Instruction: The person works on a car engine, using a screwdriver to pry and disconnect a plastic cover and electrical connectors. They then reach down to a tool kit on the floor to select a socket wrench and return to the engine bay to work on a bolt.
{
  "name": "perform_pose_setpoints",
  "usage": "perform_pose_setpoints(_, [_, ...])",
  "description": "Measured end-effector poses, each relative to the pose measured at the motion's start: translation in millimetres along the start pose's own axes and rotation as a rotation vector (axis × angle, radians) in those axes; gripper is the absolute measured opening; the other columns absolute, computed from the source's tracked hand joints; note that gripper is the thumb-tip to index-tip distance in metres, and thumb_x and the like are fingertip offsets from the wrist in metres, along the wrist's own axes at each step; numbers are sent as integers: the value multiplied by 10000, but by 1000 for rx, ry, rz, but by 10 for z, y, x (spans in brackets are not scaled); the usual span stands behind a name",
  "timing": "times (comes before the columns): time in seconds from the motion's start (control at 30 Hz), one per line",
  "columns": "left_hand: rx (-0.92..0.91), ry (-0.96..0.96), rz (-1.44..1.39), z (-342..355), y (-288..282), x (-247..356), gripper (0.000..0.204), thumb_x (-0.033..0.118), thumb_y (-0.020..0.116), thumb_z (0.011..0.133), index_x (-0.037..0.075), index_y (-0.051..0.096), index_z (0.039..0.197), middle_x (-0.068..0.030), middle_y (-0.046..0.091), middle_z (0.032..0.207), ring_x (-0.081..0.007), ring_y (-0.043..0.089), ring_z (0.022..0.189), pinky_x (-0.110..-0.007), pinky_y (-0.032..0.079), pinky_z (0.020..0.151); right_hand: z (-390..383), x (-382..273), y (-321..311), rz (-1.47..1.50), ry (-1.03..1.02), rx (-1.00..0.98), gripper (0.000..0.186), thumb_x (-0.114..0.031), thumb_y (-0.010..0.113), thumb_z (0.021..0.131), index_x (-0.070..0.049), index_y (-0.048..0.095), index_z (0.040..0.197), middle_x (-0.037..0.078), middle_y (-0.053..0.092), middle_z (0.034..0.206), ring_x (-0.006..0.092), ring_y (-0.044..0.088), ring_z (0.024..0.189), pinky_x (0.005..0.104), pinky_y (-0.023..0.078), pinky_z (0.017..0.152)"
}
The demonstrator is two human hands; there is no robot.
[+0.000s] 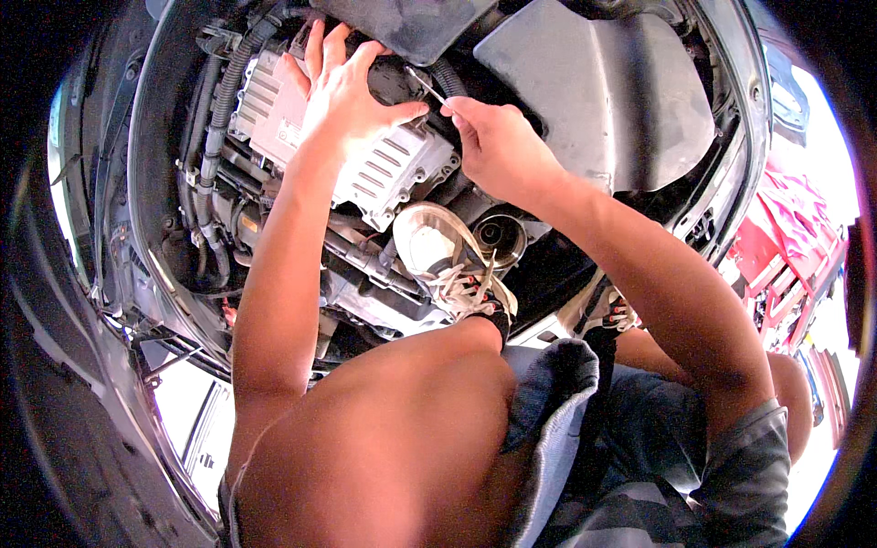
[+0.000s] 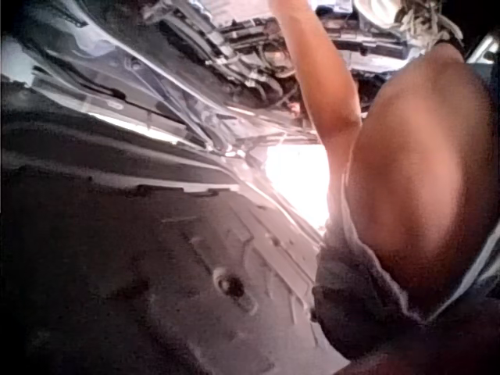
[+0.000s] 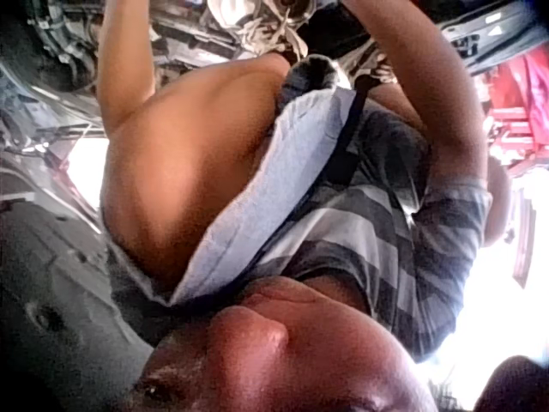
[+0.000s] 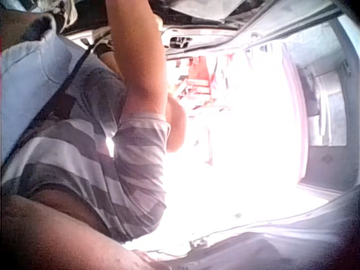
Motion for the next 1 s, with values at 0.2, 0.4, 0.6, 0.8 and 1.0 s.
perform_pose_setpoints(0.2, [0, 25, -30, 40, 24, 24, 715, 495, 850, 570, 151, 617, 1152, -163, 356, 1434, -361, 122, 1455, -642, -17, 1137, -18, -47, -7, -31, 27, -8, 155, -51, 556, 818, -4, 610, 955, 262, 642, 751, 436, 654, 748, 524, 540, 686])
perform_pose_setpoints(0.4, [-29, 26, -74, 57, 96, 9, 764, 473, 851, 564, 115, 573, 1179, -171, 355, 1421, -364, 144, 1441, -631, -41, 1143, -113, -143, 18, -111, 41, -2, 171, -53, 551, 834, 4, 561, 995, 244, 639, 714, 436, 654, 708, 518, 541, 665])
perform_pose_setpoints(0.6, [-28, 83, -108, 84, 87, 44, 912, 487, 850, 575, 111, 483, 1320, -224, 315, 1434, -404, 189, 1404, -600, 2, 1141, -222, -52, -119, 28, -40, 139, 201, -52, 559, 852, 15, 548, 1041, 258, 638, 749, 435, 644, 735, 527, 517, 676])
perform_pose_setpoints(0.8, [-59, 69, -150, 97, 104, 18, 887, 486, 866, 562, 102, 499, 1272, -215, 340, 1405, -401, 210, 1377, -574, 34, 1147, -269, 46, -110, 106, 63, 138, 175, -56, 540, 878, 19, 560, 1035, 259, 642, 759, 434, 647, 737, 526, 519, 677])
perform_pose_setpoints(1.0, [-50, 64, -256, 83, 39, 16, 709, 427, 891, 549, 95, 538, 1066, -161, 406, 1327, -360, 248, 1363, -558, 25, 1147, -234, 103, -66, 235, 155, 99, 181, -140, 550, 907, 20, 565, 991, 254, 632, 700, 432, 650, 705, 519, 520, 660])
Point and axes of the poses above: each hand's wrist, its own z-axis towards the middle knuckle, its own y-axis out of the palm, x = y × z, the point moved 10 cm from there along z, towards the middle knuckle
